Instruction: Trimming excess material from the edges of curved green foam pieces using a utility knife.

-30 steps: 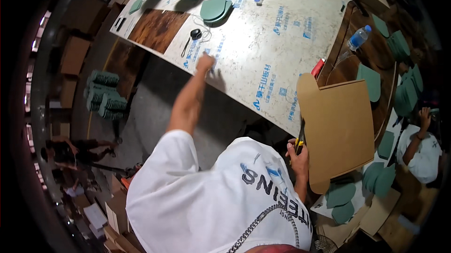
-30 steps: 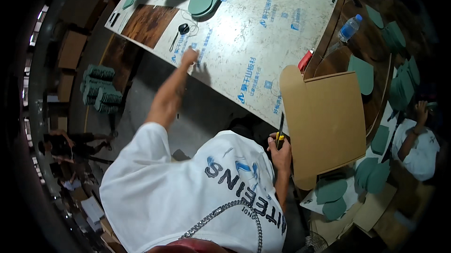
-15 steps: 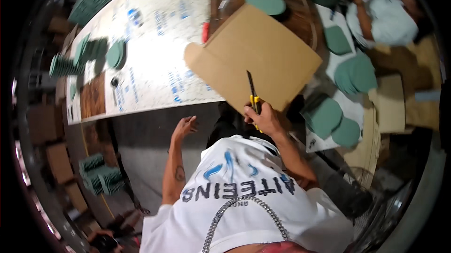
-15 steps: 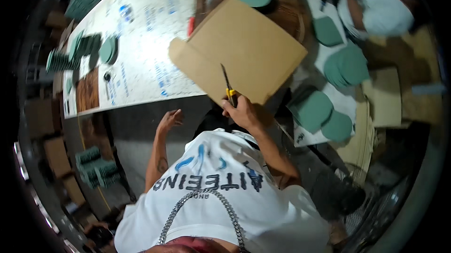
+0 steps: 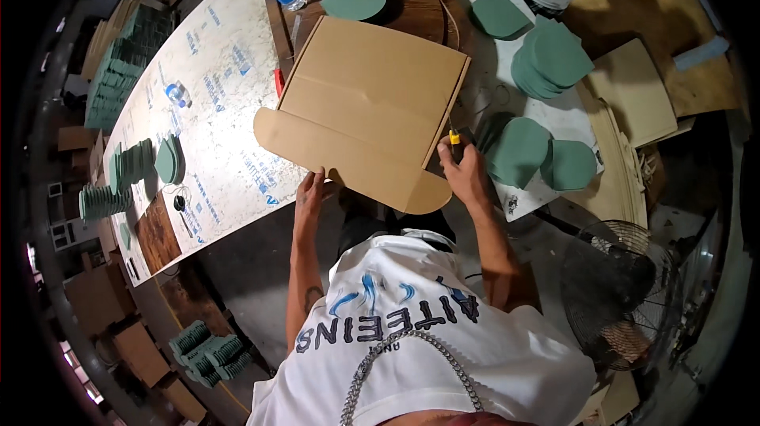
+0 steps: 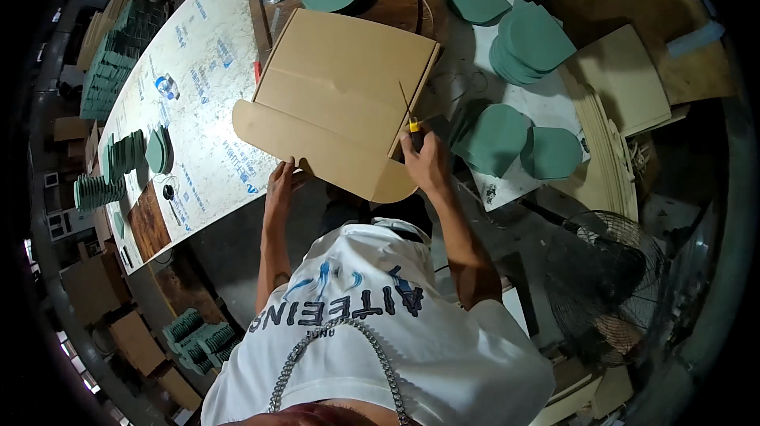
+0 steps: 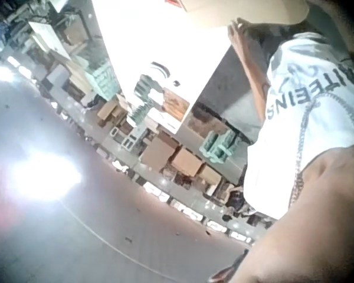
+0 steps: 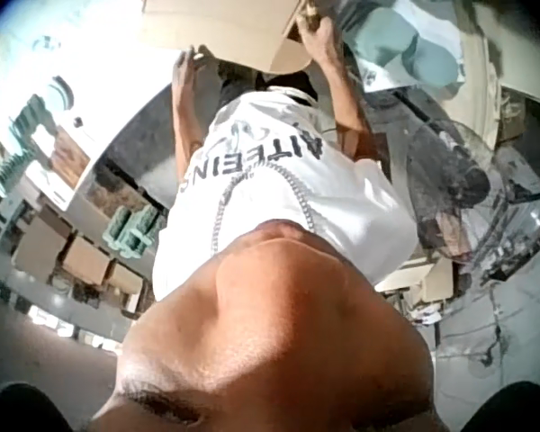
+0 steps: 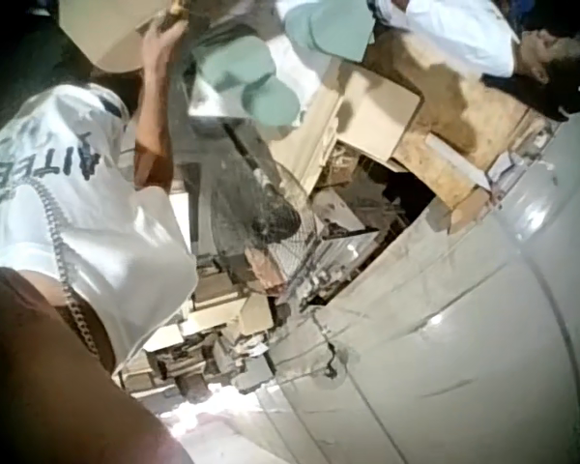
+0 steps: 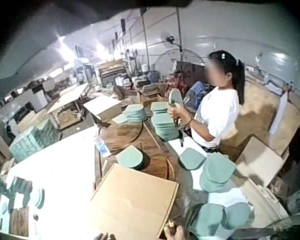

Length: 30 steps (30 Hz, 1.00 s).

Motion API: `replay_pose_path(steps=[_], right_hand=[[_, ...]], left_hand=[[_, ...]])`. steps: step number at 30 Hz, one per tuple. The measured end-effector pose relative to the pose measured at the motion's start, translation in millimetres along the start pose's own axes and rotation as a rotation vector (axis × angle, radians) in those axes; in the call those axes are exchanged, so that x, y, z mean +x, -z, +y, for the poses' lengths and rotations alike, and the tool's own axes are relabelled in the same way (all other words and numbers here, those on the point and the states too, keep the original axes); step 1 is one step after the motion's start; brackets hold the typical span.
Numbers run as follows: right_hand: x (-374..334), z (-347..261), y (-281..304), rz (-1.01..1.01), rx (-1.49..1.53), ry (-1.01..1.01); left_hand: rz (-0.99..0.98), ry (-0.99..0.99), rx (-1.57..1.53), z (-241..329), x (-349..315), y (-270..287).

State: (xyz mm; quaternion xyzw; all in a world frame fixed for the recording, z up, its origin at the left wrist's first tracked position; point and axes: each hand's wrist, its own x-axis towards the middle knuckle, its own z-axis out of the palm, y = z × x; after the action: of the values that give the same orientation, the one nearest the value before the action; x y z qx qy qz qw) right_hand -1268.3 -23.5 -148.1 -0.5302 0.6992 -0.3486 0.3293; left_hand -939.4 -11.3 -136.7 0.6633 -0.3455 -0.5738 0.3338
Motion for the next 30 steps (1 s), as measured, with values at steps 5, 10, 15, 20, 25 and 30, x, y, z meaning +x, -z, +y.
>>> replay_pose_path(steps=[5,10,15,20,25,30], right_hand=[[0.9,-57.3,-8.8,-0.032,-0.085,0.243],[43.4,-82.5,-54.9,-0.306,-0.197,0.306],[59.6,-128.1,-100.7,-0.435,-0.362,0.161],[75.5,-118.5,-95.2,-0.485,-0.461,0.244],[90.1,-137.5,-82.0,-0.578,-0.486,0.191],[83.8,-135.7,-88.7,-0.568,-0.521,0.233]], left_hand=[[-0.071,0.065,0.186,-75.5,15.8,38.9],[0.002,0.174,0.924,-164.7,24.0,55.6],[-0.153,0.483,0.847,-308.5,-14.3,89.1],[-0.139,0.551,0.531,-303.0,-47.5,81.6],[-0.177,-0.009,0.495,-250.6,-94.5,80.6],[0.059,0.013,0.783,-273.7,-110.6,74.6]])
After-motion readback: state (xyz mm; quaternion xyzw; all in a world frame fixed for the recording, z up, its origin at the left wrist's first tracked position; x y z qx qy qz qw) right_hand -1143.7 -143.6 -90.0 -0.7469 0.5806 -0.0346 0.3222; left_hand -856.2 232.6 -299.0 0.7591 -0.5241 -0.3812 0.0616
